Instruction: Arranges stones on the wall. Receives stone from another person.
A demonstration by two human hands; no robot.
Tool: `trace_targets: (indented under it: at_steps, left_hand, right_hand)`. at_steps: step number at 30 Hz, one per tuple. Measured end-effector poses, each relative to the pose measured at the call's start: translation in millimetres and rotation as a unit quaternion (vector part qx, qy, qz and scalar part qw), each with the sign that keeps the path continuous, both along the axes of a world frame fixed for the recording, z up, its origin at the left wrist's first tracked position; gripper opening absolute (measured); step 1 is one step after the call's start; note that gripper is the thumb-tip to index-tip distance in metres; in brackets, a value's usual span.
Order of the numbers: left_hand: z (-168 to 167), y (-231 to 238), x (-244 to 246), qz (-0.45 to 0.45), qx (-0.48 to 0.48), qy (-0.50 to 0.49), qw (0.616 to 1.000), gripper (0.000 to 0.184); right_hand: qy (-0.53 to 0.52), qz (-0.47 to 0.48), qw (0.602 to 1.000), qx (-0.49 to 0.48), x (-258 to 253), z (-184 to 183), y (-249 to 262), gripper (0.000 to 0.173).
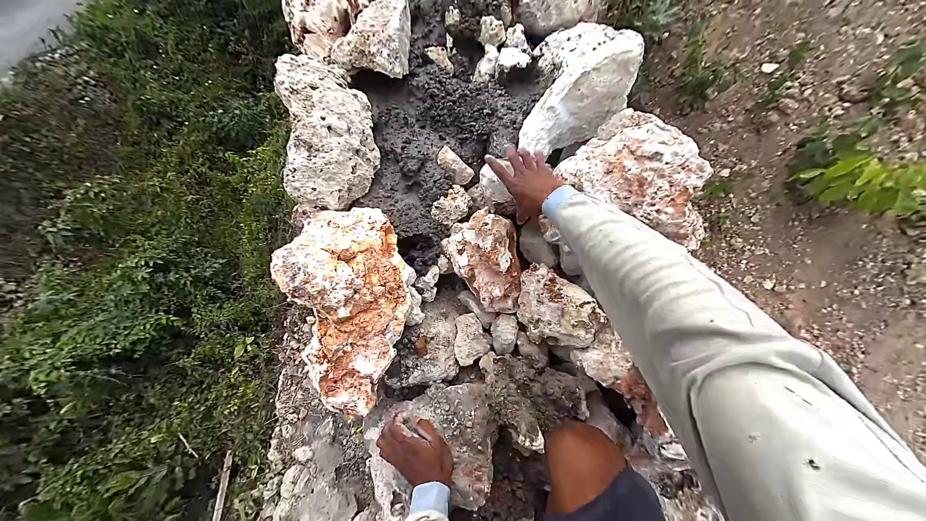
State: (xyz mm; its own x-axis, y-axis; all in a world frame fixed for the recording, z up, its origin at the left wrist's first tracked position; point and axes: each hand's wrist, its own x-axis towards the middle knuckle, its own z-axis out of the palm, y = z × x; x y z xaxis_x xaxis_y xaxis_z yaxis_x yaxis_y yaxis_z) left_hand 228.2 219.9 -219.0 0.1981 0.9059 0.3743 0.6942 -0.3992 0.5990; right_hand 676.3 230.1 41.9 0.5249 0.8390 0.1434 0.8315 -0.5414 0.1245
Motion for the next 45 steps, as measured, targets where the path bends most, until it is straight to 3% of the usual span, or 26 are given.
trace_targets:
  at_steps: [3, 8, 12, 22, 24, 27, 30, 32, 40, 43, 45]
  left_hand:
    - [-2.5, 1.4, 1.0, 0.006, -0.004, 0.003, 1.0, 0.041]
    - [-5.1, 2.3, -0.9, 0.002, 0.002, -0.002, 1.0, 0.041]
    - [-5.3, 3.2, 1.8, 0.001, 0.008, -0.008, 1.0, 0.04]
    - [-5.8, -0.5, 0.5, 0.003, 0.0, -0.006, 1.0, 0.037]
    - [-4.0, -0.3, 1.3, 0.002, -0.002, -0.01, 1.0, 0.037]
    - [-4.2, -0.1, 0.5, 0.0, -0.002, -0.011, 1.0, 0.036]
    - [-6.4, 0.5, -1.1, -0.002, -0.004, -0.005, 1.0, 0.036]
    - [-6.0, 1.6, -0.9, -0.002, -0.005, -0.002, 1.0, 0.035]
    - [-2.6, -0.9, -3.2, -0.016, -0.043, -0.001, 0.999, 0.039]
    - [-7.2, -1.7, -4.7, -0.02, -0.039, 0.006, 0.999, 0.038]
    - [-6.8, -0.7, -3.6, -0.02, -0.037, 0.006, 0.999, 0.038]
  right_hand:
    - [-0.062, 0.046, 0.995, -0.055, 27.8, -23.8, 28.8, 0.143]
    - [-0.076, 0.05, 0.988, -0.123, 31.6, -26.9, 45.6, 0.13]
    - [-0.09, 0.06, 0.988, -0.115, 31.4, -16.1, 43.1, 0.122]
    - [-0.088, 0.08, 0.983, -0.137, 21.0, -4.9, 40.2, 0.125]
    - [-0.061, 0.09, 0.985, -0.135, -4.0, 12.6, 40.0, 0.108]
    - [0.04, 0.089, 0.987, -0.126, -38.7, 16.1, 31.1, 0.059]
    - [0.132, 0.038, 0.982, -0.128, -51.9, -16.9, 15.8, 0.069]
    - [0.146, 0.016, 0.985, -0.085, -55.8, -32.5, 10.3, 0.066]
    - [0.104, -0.007, 0.993, -0.056, -62.4, -41.8, 6.5, 0.067]
    - [0.053, 0.01, 0.998, -0.019, -98.9, -42.4, -2.7, 0.077]
    - [0.042, 0.054, 0.998, 0.013, -134.0, -46.0, -9.9, 0.064]
